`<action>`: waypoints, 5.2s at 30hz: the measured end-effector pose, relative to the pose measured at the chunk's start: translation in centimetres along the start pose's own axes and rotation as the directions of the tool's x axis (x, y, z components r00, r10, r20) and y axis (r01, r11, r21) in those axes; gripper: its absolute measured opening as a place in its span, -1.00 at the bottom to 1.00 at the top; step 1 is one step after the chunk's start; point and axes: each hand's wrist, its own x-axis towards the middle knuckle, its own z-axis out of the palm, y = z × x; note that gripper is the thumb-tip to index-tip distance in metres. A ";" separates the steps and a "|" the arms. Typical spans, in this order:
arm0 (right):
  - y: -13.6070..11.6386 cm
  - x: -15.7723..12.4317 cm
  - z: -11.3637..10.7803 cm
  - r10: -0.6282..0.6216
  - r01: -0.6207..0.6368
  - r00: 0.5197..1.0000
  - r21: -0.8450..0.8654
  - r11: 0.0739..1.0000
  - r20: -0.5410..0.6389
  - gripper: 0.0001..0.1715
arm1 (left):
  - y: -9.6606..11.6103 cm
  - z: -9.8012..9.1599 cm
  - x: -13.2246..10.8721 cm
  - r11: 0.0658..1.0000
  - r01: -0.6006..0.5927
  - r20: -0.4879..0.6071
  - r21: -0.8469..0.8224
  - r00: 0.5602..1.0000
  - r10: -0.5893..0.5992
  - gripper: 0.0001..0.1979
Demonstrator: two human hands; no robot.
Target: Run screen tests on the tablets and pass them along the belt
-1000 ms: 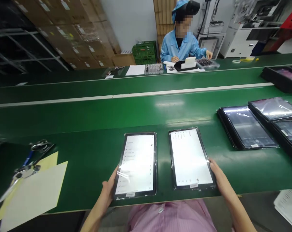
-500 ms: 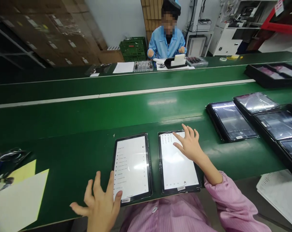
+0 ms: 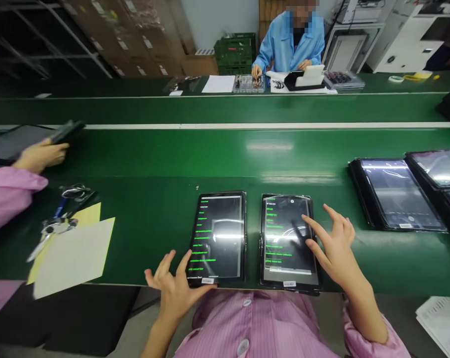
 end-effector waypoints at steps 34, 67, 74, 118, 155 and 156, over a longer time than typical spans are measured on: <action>-3.1 -2.2 1.2 -0.098 0.099 0.994 0.017 0.995 -0.049 -0.55 | 1.0 -2.1 5.2 0.989 -0.135 0.250 -0.055 0.957 0.145 -0.03; 0.7 7.7 2.3 -0.339 0.301 0.940 0.381 0.874 0.033 -0.27 | 7.5 3.4 19.9 0.704 -0.623 0.399 -0.341 0.582 0.709 -0.54; 0.0 6.2 1.8 -0.425 0.388 0.905 0.444 0.808 -0.019 -0.41 | 7.2 2.7 20.1 0.715 -0.578 0.412 -0.393 0.584 0.699 -0.48; 4.0 7.2 4.3 0.011 0.060 0.979 0.338 0.939 -0.205 -0.32 | 3.2 2.2 22.1 0.767 -0.491 0.067 -0.413 0.824 0.563 -0.32; 5.1 7.9 6.3 0.400 -0.402 0.908 0.520 0.753 0.123 -0.59 | 11.4 3.1 27.2 0.791 -0.500 0.671 -0.352 0.454 0.586 -0.35; 5.2 8.0 6.4 0.415 -0.417 0.899 0.551 0.723 0.137 -0.59 | 11.6 3.1 26.9 0.781 -0.493 0.674 -0.385 0.428 0.602 -0.36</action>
